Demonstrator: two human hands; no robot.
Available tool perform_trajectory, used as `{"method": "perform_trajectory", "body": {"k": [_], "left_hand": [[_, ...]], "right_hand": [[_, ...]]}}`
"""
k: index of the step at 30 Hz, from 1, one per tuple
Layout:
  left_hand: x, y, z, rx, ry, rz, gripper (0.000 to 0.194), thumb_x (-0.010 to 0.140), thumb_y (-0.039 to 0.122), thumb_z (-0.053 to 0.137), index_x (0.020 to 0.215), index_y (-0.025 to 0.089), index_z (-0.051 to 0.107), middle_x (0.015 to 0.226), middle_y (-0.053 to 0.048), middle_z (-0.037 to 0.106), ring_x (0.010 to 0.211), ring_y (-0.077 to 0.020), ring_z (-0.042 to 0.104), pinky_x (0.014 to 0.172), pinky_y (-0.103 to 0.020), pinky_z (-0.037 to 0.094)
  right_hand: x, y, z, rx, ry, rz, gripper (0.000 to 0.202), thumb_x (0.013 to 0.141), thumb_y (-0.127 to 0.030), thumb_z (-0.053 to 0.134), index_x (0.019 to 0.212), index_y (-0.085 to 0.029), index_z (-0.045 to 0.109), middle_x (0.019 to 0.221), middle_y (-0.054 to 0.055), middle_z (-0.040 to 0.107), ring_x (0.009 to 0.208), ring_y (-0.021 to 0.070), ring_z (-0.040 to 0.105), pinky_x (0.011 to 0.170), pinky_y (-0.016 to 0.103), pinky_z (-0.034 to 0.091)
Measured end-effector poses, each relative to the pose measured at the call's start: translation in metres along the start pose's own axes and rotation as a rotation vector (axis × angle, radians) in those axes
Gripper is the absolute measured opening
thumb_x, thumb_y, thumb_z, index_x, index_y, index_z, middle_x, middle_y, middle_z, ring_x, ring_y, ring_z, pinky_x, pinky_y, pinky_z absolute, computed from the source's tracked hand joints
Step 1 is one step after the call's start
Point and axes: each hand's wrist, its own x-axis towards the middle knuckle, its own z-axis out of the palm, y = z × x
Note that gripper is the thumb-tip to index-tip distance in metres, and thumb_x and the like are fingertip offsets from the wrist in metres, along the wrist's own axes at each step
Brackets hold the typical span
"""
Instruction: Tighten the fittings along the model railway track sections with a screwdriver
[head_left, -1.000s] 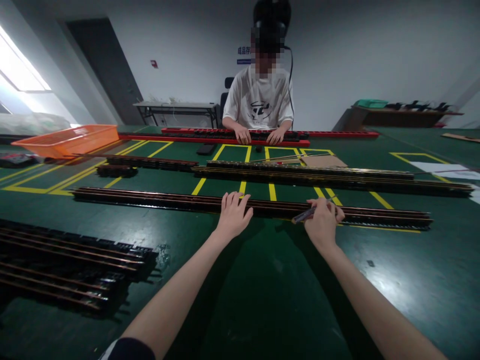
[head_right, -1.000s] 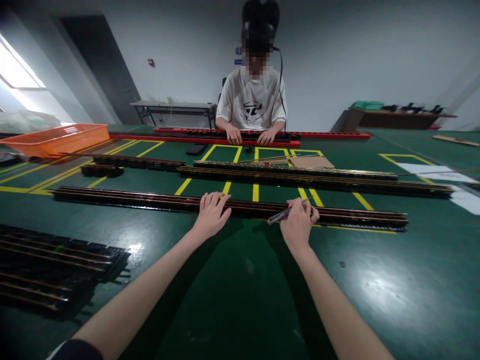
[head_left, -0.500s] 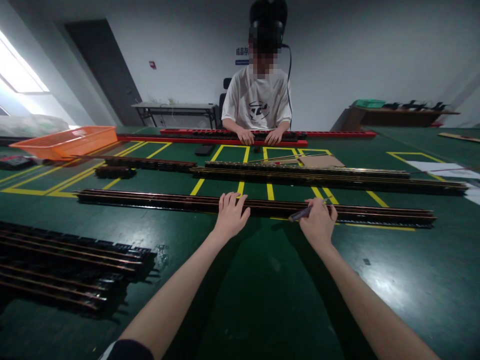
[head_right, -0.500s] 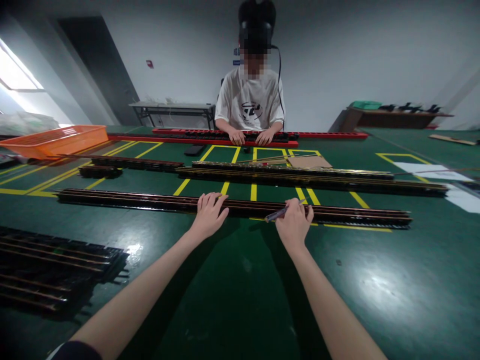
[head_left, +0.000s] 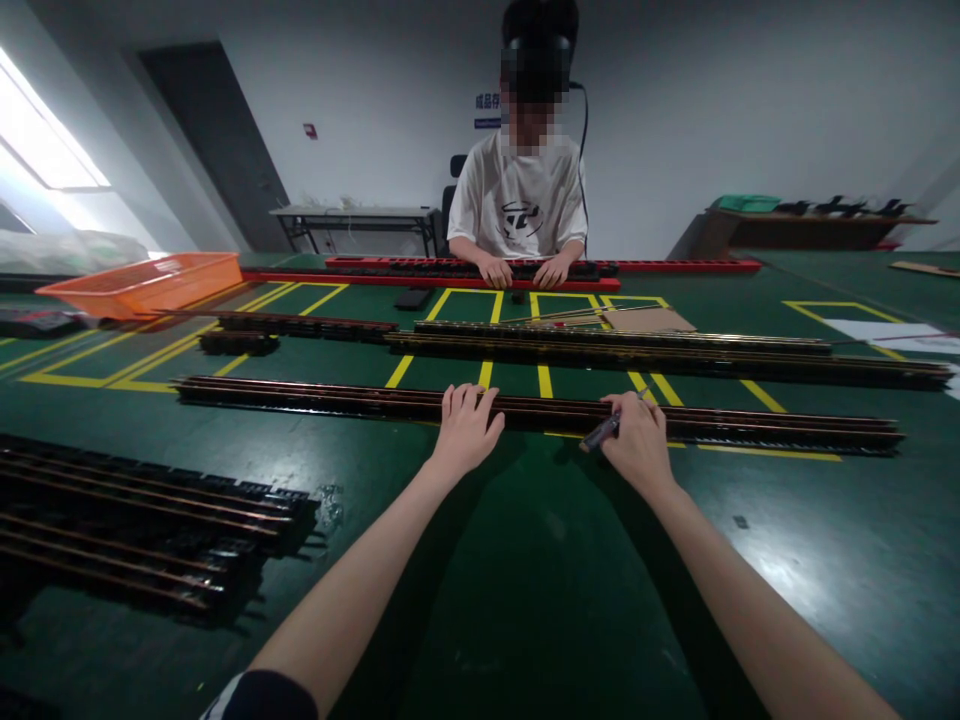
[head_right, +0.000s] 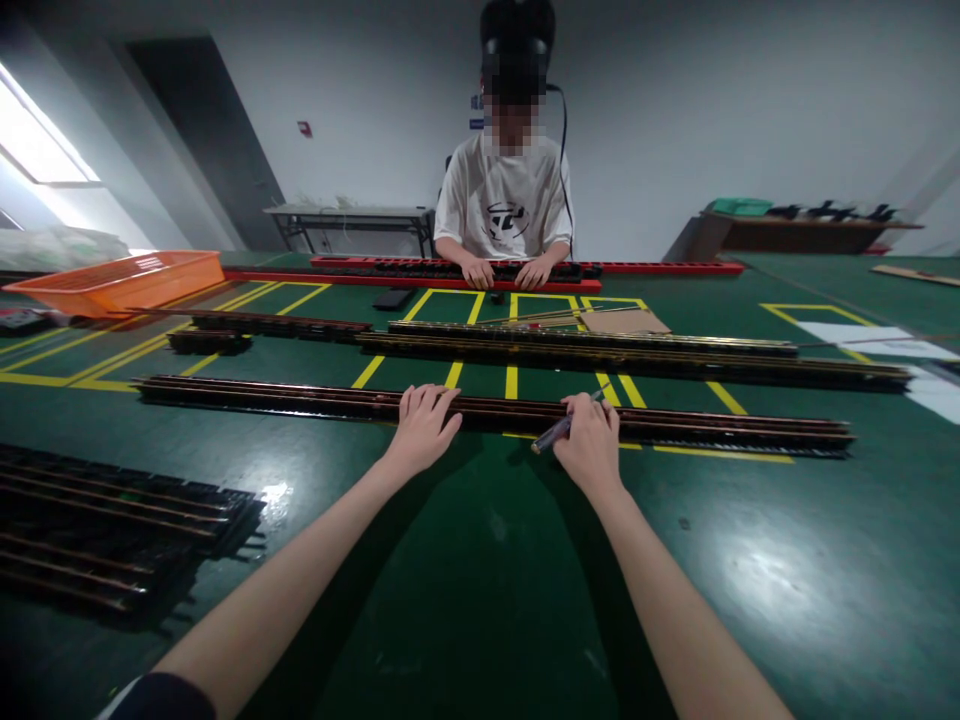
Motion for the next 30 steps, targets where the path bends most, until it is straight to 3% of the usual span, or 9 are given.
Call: {"method": "perform_trajectory", "body": {"k": [5, 9, 16, 22, 27, 30], "left_hand": [[0.000, -0.001, 0.001, 0.011, -0.001, -0.005, 0.044, 0.096, 0.037, 0.036, 0.133, 0.019, 0.051, 0.134, -0.011, 0.053, 0.132, -0.0268, 0.041, 0.118, -0.054, 0.023], [0.000, -0.002, 0.003, 0.034, 0.027, 0.011, 0.044, 0.095, 0.037, 0.037, 0.133, 0.018, 0.051, 0.135, -0.012, 0.052, 0.132, -0.0276, 0.041, 0.117, -0.055, 0.025], [0.000, -0.002, 0.004, 0.028, 0.015, 0.011, 0.046, 0.096, 0.039, 0.034, 0.133, 0.018, 0.051, 0.136, -0.012, 0.052, 0.133, -0.0277, 0.040, 0.118, -0.055, 0.023], [0.000, -0.001, 0.003, 0.016, -0.010, -0.008, 0.047, 0.096, 0.039, 0.033, 0.136, 0.018, 0.049, 0.138, -0.012, 0.050, 0.135, -0.0285, 0.038, 0.119, -0.055, 0.021], [0.000, -0.001, 0.002, 0.022, 0.004, -0.008, 0.047, 0.096, 0.039, 0.035, 0.135, 0.018, 0.050, 0.137, -0.012, 0.051, 0.135, -0.0284, 0.039, 0.118, -0.056, 0.023], [0.000, -0.001, 0.001, 0.023, 0.002, -0.009, 0.046, 0.096, 0.039, 0.035, 0.134, 0.018, 0.050, 0.137, -0.011, 0.051, 0.134, -0.0281, 0.039, 0.118, -0.056, 0.024]], "right_hand": [[0.000, -0.003, 0.000, -0.102, 0.057, 0.048, 0.025, 0.067, -0.013, 0.048, 0.089, -0.021, 0.041, 0.087, 0.010, 0.064, 0.090, 0.0293, 0.058, 0.101, 0.049, 0.029], [0.000, -0.002, -0.001, -0.152, 0.123, 0.085, 0.027, 0.066, -0.009, 0.046, 0.090, -0.020, 0.044, 0.089, 0.013, 0.062, 0.095, 0.0311, 0.056, 0.099, 0.048, 0.033], [0.000, -0.001, 0.001, -0.042, 0.041, -0.052, 0.028, 0.063, -0.013, 0.048, 0.090, -0.020, 0.044, 0.099, 0.015, 0.063, 0.104, 0.0324, 0.055, 0.095, 0.048, 0.035], [0.000, -0.011, 0.002, -0.141, 0.090, 0.010, 0.029, 0.066, -0.012, 0.048, 0.094, -0.018, 0.046, 0.095, 0.014, 0.063, 0.102, 0.0313, 0.055, 0.103, 0.050, 0.026], [0.000, -0.008, 0.000, -0.129, 0.140, 0.127, 0.026, 0.066, -0.011, 0.047, 0.090, -0.021, 0.043, 0.089, 0.012, 0.063, 0.094, 0.0319, 0.056, 0.097, 0.050, 0.032], [0.000, -0.005, -0.001, -0.054, 0.125, 0.052, 0.027, 0.064, -0.009, 0.047, 0.088, -0.021, 0.042, 0.095, 0.014, 0.064, 0.102, 0.0328, 0.055, 0.096, 0.048, 0.033]]}}
